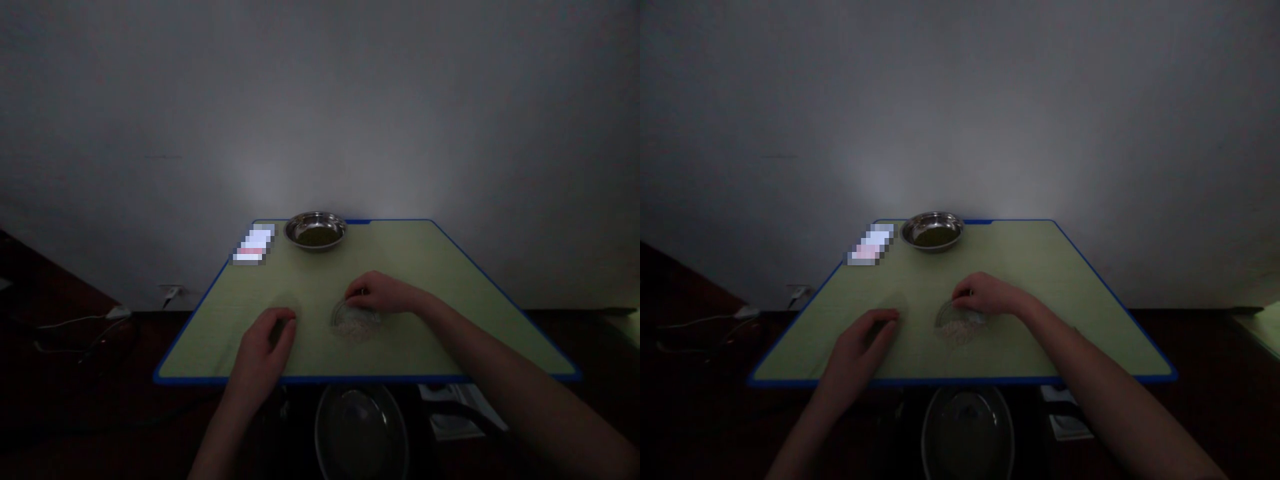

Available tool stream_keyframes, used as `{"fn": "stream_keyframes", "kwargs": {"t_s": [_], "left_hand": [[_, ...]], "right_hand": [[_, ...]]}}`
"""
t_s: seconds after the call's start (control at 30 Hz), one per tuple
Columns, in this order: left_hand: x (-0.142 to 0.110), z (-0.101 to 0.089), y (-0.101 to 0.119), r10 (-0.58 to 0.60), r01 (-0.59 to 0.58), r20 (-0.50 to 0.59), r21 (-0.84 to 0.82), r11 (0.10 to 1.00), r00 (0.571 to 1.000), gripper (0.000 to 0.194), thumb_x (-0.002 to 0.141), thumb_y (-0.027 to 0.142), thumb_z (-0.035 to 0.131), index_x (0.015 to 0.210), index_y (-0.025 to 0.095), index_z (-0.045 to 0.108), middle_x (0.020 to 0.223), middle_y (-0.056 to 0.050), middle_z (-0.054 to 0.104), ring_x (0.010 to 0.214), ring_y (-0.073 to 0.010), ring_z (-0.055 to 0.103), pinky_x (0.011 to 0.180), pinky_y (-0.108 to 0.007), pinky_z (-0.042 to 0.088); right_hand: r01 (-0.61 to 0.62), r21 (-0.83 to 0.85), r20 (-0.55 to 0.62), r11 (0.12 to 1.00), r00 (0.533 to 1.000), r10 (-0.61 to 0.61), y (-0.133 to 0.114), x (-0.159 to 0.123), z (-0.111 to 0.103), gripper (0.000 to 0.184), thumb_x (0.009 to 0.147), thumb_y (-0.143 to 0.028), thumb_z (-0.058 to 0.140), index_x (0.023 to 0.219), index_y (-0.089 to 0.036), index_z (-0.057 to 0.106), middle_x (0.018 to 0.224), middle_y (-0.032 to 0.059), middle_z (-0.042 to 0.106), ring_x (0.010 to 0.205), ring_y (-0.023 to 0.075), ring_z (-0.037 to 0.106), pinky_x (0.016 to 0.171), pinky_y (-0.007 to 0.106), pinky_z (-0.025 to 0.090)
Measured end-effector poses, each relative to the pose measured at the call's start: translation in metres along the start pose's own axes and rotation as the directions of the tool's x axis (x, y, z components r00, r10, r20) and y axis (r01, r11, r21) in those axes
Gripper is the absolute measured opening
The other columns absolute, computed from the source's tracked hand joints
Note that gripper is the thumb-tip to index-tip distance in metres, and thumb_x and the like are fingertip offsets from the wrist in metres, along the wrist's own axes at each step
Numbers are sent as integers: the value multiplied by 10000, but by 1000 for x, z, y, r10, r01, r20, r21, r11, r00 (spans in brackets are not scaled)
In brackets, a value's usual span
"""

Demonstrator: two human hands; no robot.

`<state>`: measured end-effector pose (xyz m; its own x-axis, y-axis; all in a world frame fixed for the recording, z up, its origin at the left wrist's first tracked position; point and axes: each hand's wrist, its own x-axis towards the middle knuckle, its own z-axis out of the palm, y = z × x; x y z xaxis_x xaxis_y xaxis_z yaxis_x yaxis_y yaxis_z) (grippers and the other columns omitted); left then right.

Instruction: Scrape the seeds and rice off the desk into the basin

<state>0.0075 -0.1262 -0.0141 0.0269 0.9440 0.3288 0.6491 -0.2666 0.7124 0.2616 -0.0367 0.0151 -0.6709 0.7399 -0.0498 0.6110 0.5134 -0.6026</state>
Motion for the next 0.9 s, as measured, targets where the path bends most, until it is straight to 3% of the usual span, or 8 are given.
{"fn": "stream_keyframes", "kwargs": {"t_s": [0.43,0.9], "left_hand": [[0,0,0,-6,6,6,-7,1000,1000,202,861,345,498,929,207,630,964,-63,698,903,-214,642,818,-402,513],[0,0,-1,-6,6,1,-8,1000,1000,203,858,355,498,918,211,629,962,-57,696,919,-217,642,843,-406,508]], "right_hand": [[18,44,6,999,1000,-18,-4,-24,10,226,865,-269,564,911,-142,745,818,51,734,705,147,614,648,247,426],[-35,86,7,996,999,34,-15,-41,17,207,851,-232,566,900,-143,747,762,37,717,628,124,576,581,231,401]]}}
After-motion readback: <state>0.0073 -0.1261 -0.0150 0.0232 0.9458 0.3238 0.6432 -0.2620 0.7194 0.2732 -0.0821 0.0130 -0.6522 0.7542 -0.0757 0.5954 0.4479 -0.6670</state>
